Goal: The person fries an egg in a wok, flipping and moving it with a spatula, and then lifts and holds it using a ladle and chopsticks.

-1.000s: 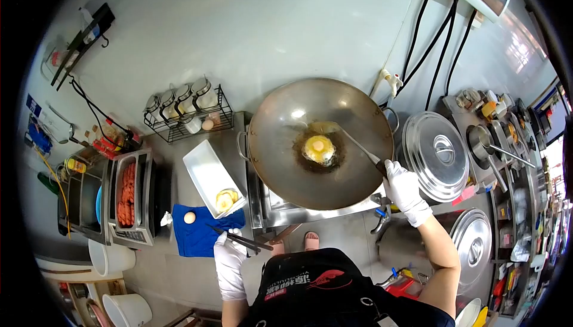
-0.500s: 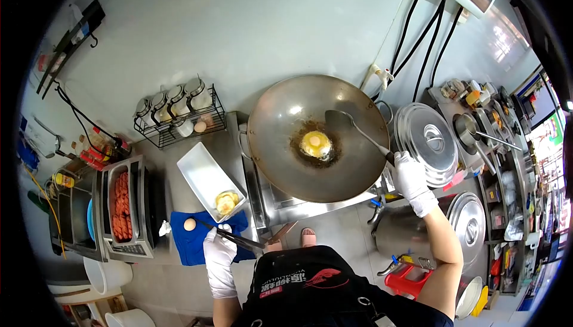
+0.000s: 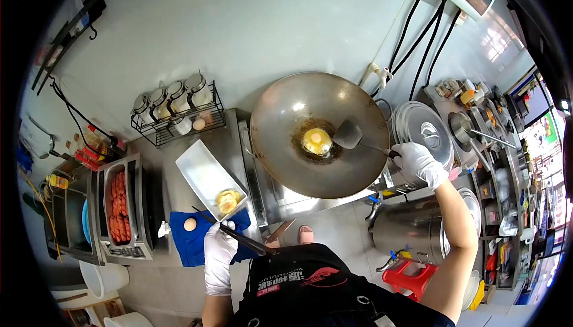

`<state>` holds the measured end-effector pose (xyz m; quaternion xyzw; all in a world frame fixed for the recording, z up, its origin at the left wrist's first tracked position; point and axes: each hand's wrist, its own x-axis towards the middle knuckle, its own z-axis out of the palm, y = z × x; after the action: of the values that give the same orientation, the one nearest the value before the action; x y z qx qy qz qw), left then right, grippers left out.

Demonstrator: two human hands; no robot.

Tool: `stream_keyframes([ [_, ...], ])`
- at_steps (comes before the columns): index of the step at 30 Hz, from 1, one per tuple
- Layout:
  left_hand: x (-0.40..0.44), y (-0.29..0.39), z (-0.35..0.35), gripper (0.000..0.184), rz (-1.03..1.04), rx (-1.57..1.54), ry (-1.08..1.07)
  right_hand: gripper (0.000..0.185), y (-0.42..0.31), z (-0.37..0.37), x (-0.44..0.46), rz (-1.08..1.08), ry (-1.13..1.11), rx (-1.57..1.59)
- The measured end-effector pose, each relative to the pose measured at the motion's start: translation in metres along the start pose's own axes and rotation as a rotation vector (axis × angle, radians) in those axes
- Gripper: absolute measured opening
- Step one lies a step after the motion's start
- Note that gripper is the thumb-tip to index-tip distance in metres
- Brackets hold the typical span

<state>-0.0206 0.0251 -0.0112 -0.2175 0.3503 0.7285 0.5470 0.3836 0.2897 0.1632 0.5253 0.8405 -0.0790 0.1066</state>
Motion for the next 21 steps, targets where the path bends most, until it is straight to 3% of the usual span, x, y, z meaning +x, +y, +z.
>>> stream_keyframes([
  [4,-0.003,-0.005,0.012,0.011,0.001,0.014,0.019,0.018,0.000,-0.011,0.005,-0.113,-0.010,0.008],
  [10,-0.008,0.000,0.011,0.011,-0.038,-0.031,-0.044,0.022,-0.004,-0.022,0.016,-0.093,-0.206,0.010],
  [13,-0.001,-0.001,-0.002,0.013,0.026,0.026,0.028,0.030,0.007,-0.012,0.027,-0.166,-0.245,-0.050],
  [17,0.000,0.008,-0.017,0.015,-0.029,0.026,-0.057,0.029,0.004,-0.019,0.029,-0.125,-0.262,-0.113],
  [21,0.000,0.014,-0.018,0.014,-0.028,-0.087,0.000,0.027,-0.005,-0.032,0.031,-0.111,-0.312,-0.153],
])
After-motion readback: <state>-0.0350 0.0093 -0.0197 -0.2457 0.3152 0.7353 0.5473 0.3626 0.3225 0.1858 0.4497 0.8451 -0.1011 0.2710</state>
